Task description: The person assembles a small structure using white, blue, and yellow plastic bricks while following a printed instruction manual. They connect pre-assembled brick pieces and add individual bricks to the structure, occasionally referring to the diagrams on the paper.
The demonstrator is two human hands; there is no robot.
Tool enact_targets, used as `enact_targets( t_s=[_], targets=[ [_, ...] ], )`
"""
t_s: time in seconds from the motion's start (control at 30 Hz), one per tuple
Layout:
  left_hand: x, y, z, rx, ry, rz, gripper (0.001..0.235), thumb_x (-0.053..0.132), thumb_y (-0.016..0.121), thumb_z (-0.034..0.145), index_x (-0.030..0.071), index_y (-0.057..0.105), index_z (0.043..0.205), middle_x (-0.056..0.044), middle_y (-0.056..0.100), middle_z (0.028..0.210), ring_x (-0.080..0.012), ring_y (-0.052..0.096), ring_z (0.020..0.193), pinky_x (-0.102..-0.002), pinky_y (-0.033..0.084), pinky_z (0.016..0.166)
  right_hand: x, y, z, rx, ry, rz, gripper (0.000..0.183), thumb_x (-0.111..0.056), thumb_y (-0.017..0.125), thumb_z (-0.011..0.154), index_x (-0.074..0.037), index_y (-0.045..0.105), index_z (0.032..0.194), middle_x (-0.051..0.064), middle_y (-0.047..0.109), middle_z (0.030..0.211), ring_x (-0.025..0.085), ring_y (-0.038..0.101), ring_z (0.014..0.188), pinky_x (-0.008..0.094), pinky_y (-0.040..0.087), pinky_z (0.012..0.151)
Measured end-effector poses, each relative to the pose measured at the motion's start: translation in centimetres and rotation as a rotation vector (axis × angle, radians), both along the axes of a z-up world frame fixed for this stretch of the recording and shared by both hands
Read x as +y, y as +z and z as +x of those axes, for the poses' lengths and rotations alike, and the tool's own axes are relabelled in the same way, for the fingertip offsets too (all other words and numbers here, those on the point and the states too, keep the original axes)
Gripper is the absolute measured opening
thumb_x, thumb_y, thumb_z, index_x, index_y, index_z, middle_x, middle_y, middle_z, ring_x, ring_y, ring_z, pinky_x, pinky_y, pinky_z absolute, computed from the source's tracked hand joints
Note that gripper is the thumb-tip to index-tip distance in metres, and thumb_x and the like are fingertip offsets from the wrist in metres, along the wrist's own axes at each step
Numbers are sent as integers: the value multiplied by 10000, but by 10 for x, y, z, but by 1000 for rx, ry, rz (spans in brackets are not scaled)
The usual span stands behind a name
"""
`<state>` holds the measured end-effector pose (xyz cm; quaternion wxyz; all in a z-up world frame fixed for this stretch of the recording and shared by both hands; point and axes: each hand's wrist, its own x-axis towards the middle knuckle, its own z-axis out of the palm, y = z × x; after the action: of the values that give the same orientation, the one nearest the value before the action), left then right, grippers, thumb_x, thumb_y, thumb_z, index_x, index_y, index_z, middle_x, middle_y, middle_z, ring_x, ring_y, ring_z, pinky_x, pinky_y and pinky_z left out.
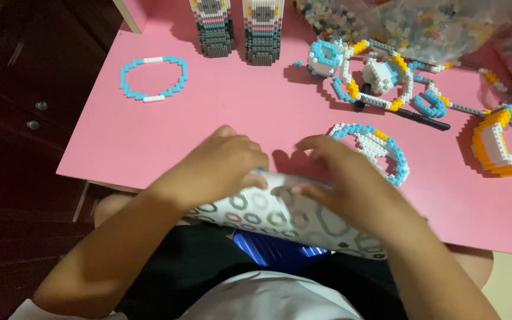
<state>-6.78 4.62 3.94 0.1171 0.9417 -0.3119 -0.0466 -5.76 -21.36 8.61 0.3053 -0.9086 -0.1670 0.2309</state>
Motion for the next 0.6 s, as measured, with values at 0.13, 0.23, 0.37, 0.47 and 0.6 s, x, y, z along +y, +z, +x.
enact_targets(
  t_s=[0.13,0.23,0.37,0.47,0.6],
  targets=[
    [35,10,29,-26,157,95,223,433,758,909,210,763,923,17,778,961,-271,717,938,-490,422,917,-57,13,7,-449,-16,68,489,-321,863,840,-179,702,1279,21,709,1118,162,669,935,349,546,802],
    [62,22,48,65,352,189,292,478,713,960,201,764,1033,12,770,1056,-259,698,994,-480,370,1033,-91,2,20,-562,33,-85,392,-267,842,847,-161,746,1212,14,704,1221,214,692,939,394,565,787],
    [95,3,65,-162,435,267,506,606,720,967,126,742,1124,-65,711,1110,-345,608,1135,-538,377,1059,-89,-1,32,-191,-89,-212,360,-254,722,913,-366,758,1254,-155,611,1546,173,766,951,347,570,790],
    [82,6,43,-644,335,98,717,414,970,752,149,638,1331,-93,548,1267,-341,547,1162,-509,416,1006,-108,-17,38,-369,8,-280,494,-279,730,894,-405,685,1370,-161,530,1650,229,799,844,442,581,711],
    [82,-34,45,-589,39,-39,344,-92,740,862,78,806,1153,-173,733,1235,-406,635,1044,-550,546,831,-137,-45,34,-661,175,-140,744,-518,889,624,-255,731,1301,136,500,1650,341,695,1199,573,599,898]
  ],
)
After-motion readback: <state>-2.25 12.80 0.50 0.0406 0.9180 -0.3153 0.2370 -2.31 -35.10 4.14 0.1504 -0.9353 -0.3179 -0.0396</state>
